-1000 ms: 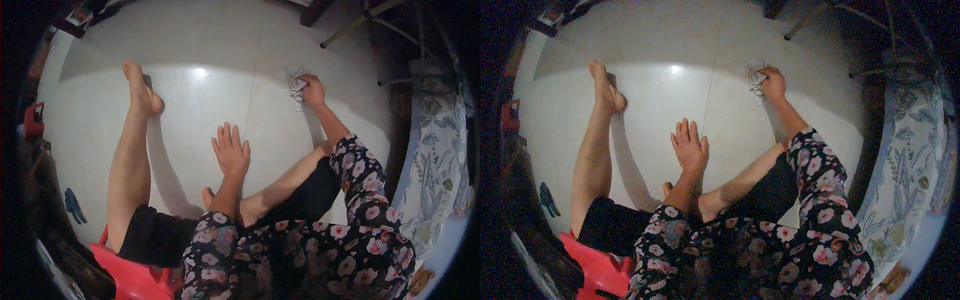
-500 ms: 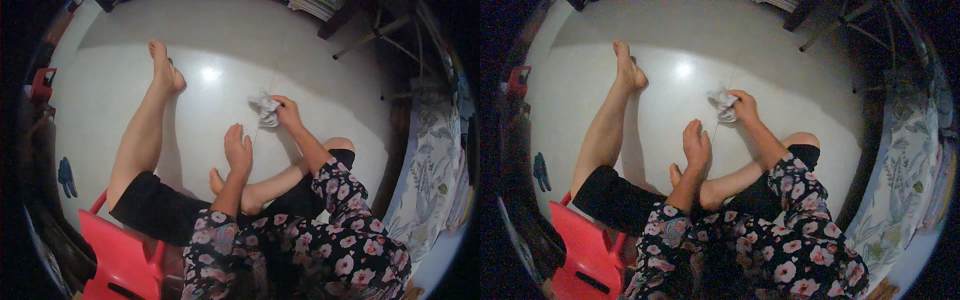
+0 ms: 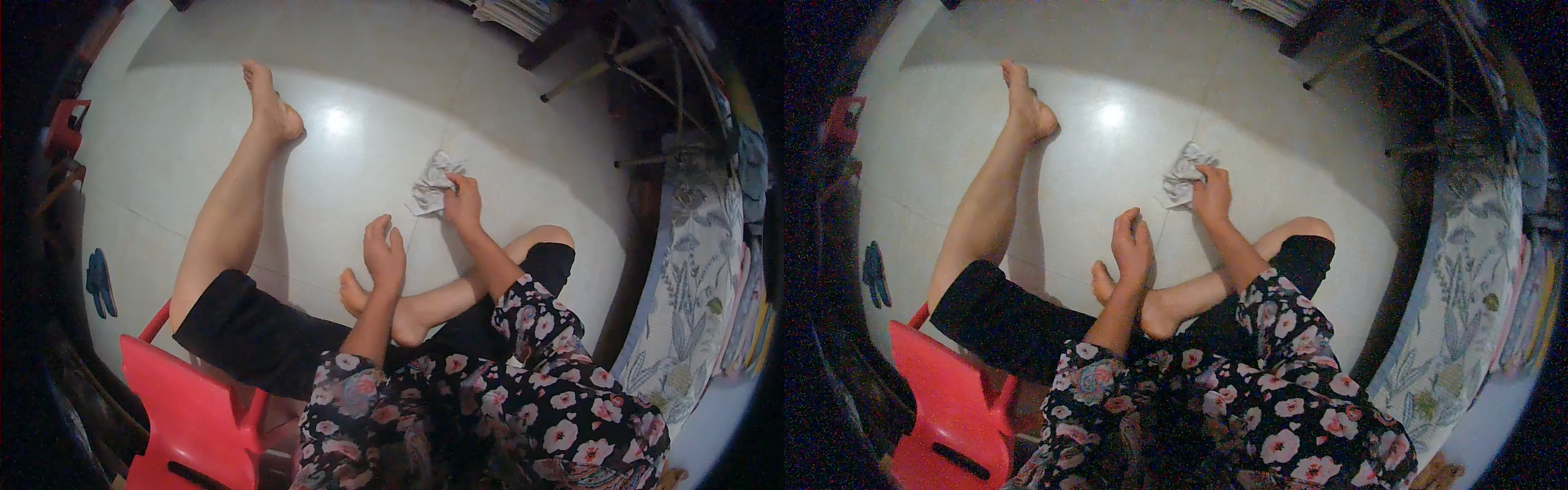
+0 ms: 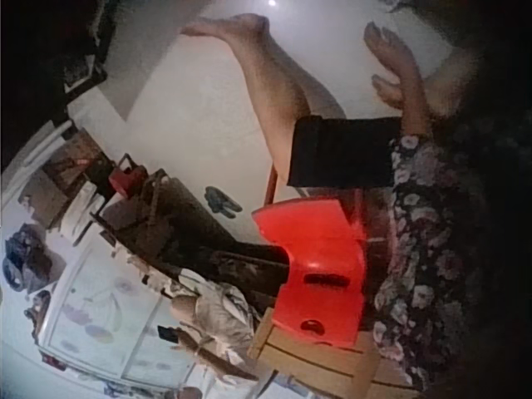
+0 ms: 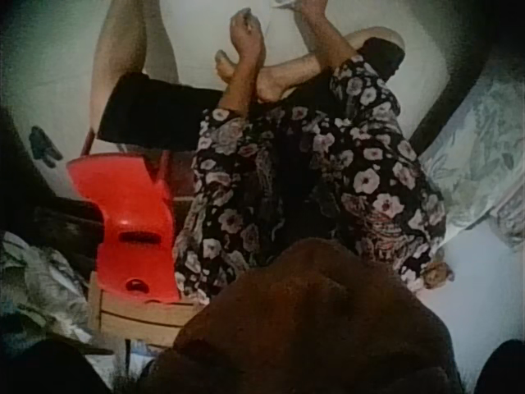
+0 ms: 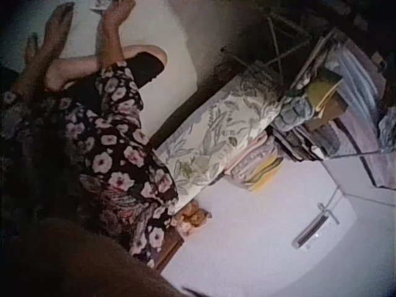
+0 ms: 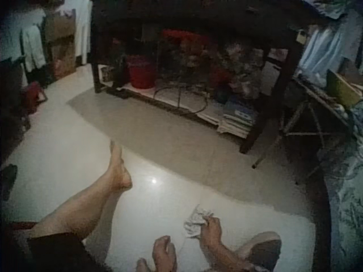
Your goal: The person wipes the tiled floor with a cloth, moves a small plastic chair aside, and rubs their hands together.
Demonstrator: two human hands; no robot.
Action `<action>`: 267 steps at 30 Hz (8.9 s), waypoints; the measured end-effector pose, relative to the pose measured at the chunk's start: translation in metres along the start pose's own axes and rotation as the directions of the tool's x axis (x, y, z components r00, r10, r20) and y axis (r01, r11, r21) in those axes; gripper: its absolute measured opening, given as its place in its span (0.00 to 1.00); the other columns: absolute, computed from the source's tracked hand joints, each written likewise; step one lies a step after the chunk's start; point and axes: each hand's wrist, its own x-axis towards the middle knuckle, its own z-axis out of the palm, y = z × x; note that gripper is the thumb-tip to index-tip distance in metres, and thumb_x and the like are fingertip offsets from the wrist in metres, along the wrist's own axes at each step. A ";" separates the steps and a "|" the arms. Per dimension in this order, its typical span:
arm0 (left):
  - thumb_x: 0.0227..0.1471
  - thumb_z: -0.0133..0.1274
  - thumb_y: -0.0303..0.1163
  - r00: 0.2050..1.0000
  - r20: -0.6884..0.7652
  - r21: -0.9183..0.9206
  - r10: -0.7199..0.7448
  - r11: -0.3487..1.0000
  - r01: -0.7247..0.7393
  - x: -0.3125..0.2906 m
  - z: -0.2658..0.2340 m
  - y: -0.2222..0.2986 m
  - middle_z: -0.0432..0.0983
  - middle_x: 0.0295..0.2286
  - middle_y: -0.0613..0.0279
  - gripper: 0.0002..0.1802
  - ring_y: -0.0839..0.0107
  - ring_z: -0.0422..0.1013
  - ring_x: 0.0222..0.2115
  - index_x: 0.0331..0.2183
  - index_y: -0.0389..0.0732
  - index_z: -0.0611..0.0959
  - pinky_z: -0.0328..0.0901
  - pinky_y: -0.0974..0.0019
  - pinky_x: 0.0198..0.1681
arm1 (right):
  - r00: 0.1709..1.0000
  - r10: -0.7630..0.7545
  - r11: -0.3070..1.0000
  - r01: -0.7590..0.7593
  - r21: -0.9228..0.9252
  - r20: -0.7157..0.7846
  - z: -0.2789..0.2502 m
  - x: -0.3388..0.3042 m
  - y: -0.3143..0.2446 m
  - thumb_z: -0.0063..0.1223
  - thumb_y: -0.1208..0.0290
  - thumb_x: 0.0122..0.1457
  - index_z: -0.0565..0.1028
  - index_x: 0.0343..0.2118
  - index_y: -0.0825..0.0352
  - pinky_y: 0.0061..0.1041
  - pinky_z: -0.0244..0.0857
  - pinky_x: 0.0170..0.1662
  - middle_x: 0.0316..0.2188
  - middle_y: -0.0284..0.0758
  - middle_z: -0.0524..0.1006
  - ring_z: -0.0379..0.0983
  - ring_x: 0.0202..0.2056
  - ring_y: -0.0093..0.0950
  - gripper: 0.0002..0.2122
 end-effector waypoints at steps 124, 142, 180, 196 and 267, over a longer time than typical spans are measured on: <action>0.51 0.45 0.26 0.656 0.475 -0.527 -0.587 0.407 0.746 0.024 0.027 0.043 0.71 0.30 0.60 0.06 0.74 0.70 0.29 0.34 0.37 0.71 0.68 0.71 0.31 | 0.934 0.082 0.837 -0.254 0.485 0.348 -0.047 -0.017 -0.007 0.51 0.76 0.47 0.70 0.40 0.67 0.24 0.64 0.39 0.31 0.38 0.75 0.71 0.33 0.27 0.14; 0.46 0.49 0.26 0.891 0.452 -0.234 0.042 0.970 0.073 -0.002 0.044 0.032 0.71 0.34 0.54 0.19 0.65 0.68 0.33 0.43 0.35 0.70 0.65 0.67 0.34 | 0.979 -0.202 0.970 0.202 -0.134 0.014 -0.031 -0.037 0.002 0.51 0.78 0.44 0.73 0.37 0.62 0.32 0.62 0.40 0.36 0.39 0.67 0.63 0.39 0.37 0.14; 0.46 0.39 0.18 0.970 0.099 -0.047 -0.222 0.973 0.228 0.043 0.007 0.030 0.69 0.38 0.45 0.18 0.60 0.69 0.39 0.43 0.31 0.66 0.63 0.65 0.42 | 0.695 -0.604 0.731 0.678 -0.077 0.390 0.006 -0.012 -0.058 0.51 0.74 0.41 0.69 0.40 0.63 0.27 0.70 0.30 0.41 0.33 0.67 0.64 0.40 0.34 0.18; 0.49 0.43 0.21 0.869 -0.033 -0.479 -0.493 0.771 0.419 0.044 -0.001 0.017 0.66 0.40 0.50 0.16 0.67 0.64 0.41 0.43 0.31 0.66 0.59 0.70 0.46 | 0.450 -0.667 0.494 0.864 -0.099 0.593 -0.006 0.002 -0.041 0.49 0.71 0.43 0.71 0.30 0.59 0.26 0.70 0.23 0.32 0.31 0.68 0.66 0.36 0.34 0.08; 0.48 0.45 0.23 0.874 0.328 -0.318 -0.360 0.829 0.460 -0.002 0.024 0.021 0.70 0.29 0.61 0.09 0.74 0.67 0.27 0.36 0.34 0.72 0.64 0.75 0.30 | 0.769 0.068 0.573 -0.552 0.606 0.636 -0.056 -0.009 0.024 0.45 0.80 0.46 0.70 0.30 0.65 0.21 0.65 0.32 0.27 0.31 0.72 0.71 0.29 0.24 0.08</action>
